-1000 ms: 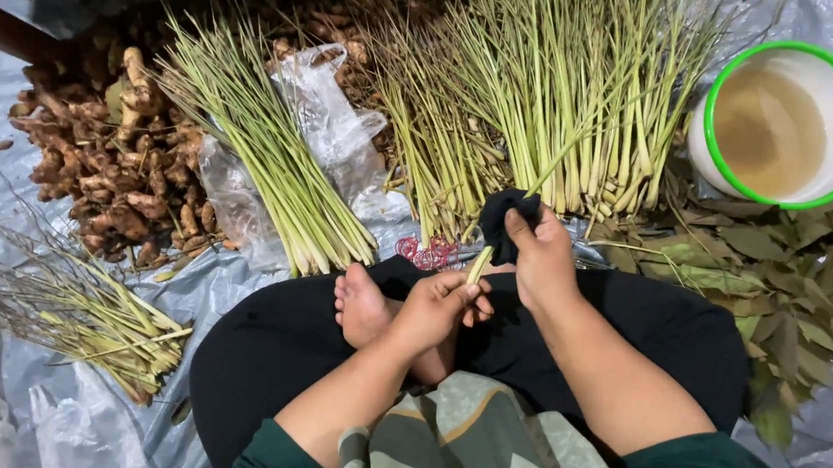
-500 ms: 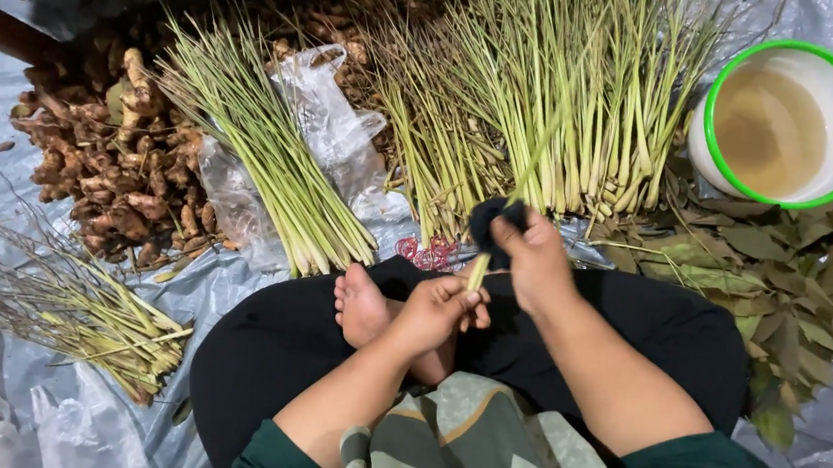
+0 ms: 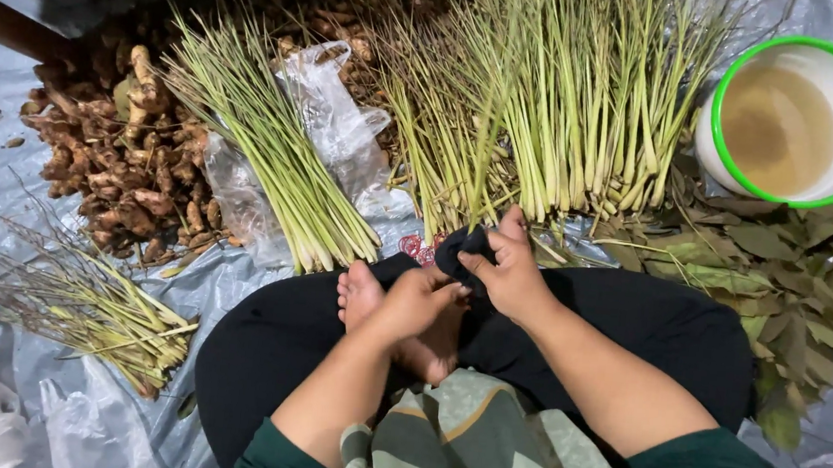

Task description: Stripping the outer layers or leaves from long grass stalks using a hand-held tool while sitting on the floor.

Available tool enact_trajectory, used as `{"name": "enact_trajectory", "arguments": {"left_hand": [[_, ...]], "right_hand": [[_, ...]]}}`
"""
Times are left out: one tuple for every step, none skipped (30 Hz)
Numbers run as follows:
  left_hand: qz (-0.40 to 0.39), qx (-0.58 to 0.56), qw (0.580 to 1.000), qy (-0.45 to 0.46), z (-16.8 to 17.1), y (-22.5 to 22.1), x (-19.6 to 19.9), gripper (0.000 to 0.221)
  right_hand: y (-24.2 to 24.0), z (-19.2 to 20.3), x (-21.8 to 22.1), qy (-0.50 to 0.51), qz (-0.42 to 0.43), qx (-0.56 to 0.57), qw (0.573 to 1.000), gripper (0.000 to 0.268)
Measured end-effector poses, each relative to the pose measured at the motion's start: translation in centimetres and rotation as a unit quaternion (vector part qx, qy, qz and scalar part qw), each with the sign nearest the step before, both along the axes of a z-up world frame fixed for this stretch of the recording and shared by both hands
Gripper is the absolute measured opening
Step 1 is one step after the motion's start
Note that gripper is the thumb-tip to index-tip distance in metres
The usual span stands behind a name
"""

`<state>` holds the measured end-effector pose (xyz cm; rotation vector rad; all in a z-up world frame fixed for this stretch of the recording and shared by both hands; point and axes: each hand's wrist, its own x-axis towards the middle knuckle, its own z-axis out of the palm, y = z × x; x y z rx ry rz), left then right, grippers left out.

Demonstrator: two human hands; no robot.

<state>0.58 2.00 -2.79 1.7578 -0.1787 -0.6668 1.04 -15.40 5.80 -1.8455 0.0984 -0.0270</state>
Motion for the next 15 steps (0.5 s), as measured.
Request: {"name": "enact_trajectory", "arguments": {"left_hand": [[-0.001, 0.000, 1.000, -0.001, 1.2, 0.9, 1.1, 0.010], [0.051, 0.005, 0.999, -0.012, 2.3, 1.9, 1.9, 0.014], [0.102, 0.010, 0.994, -0.022, 3.5, 2.9, 2.7, 0.018], [0.104, 0.010, 0.994, -0.023, 4.3, 2.8, 3.0, 0.018], [0.173, -0.074, 0.982, 0.009, 5.1, 2.6, 3.3, 0.020], [0.238, -0.155, 0.958, 0.041, 5.9, 2.5, 3.5, 0.022], [0.237, -0.154, 0.958, 0.040, 5.9, 2.2, 3.2, 0.022], [0.236, -0.138, 0.962, 0.023, 5.8, 1.8, 2.7, 0.024], [0.234, -0.121, 0.965, 0.006, 5.7, 1.5, 2.2, 0.028], [0.236, -0.121, 0.964, 0.008, 6.1, 1.7, 2.1, 0.028], [0.239, -0.090, 0.967, -0.006, 6.5, 1.8, 2.0, 0.022], [0.243, -0.060, 0.968, -0.020, 6.9, 1.9, 1.9, 0.017], [0.245, -0.060, 0.968, -0.019, 7.3, 1.7, 1.8, 0.017], [0.267, -0.072, 0.961, -0.028, 7.8, 1.4, 1.7, 0.015], [0.289, -0.083, 0.953, -0.037, 8.2, 1.0, 1.6, 0.013]], "right_hand": [[-0.4, -1.2, 0.0, -0.001, -0.001, 0.000, 1.000, 0.007], [-0.9, -2.3, -0.2, -0.021, 0.045, -0.027, 0.998, 0.010], [-1.3, -3.5, -0.3, -0.041, 0.090, -0.053, 0.994, 0.016], [-1.1, -2.6, -0.3, -0.042, 0.092, -0.054, 0.993, 0.016], [-0.9, -1.8, -0.2, -0.073, 0.098, -0.101, 0.987, 0.014], [-0.6, -1.0, -0.3, -0.103, 0.101, -0.147, 0.979, 0.014], [-0.6, -1.9, -0.4, -0.103, 0.101, -0.146, 0.979, 0.014], [-0.6, -2.8, -0.7, -0.068, 0.105, -0.165, 0.978, 0.016], [-0.6, -3.7, -0.9, -0.032, 0.109, -0.184, 0.976, 0.018], [-0.5, -3.4, -1.0, -0.031, 0.111, -0.184, 0.976, 0.018], [-0.3, -3.1, -1.1, -0.026, 0.117, -0.191, 0.974, 0.019], [-0.2, -2.9, -1.2, -0.022, 0.123, -0.198, 0.972, 0.020], [-0.2, -3.1, -1.3, -0.021, 0.126, -0.198, 0.972, 0.020], [-0.2, -3.4, -1.3, -0.017, 0.131, -0.204, 0.970, 0.021], [-0.3, -3.6, -1.3, -0.013, 0.136, -0.209, 0.968, 0.022]]}}
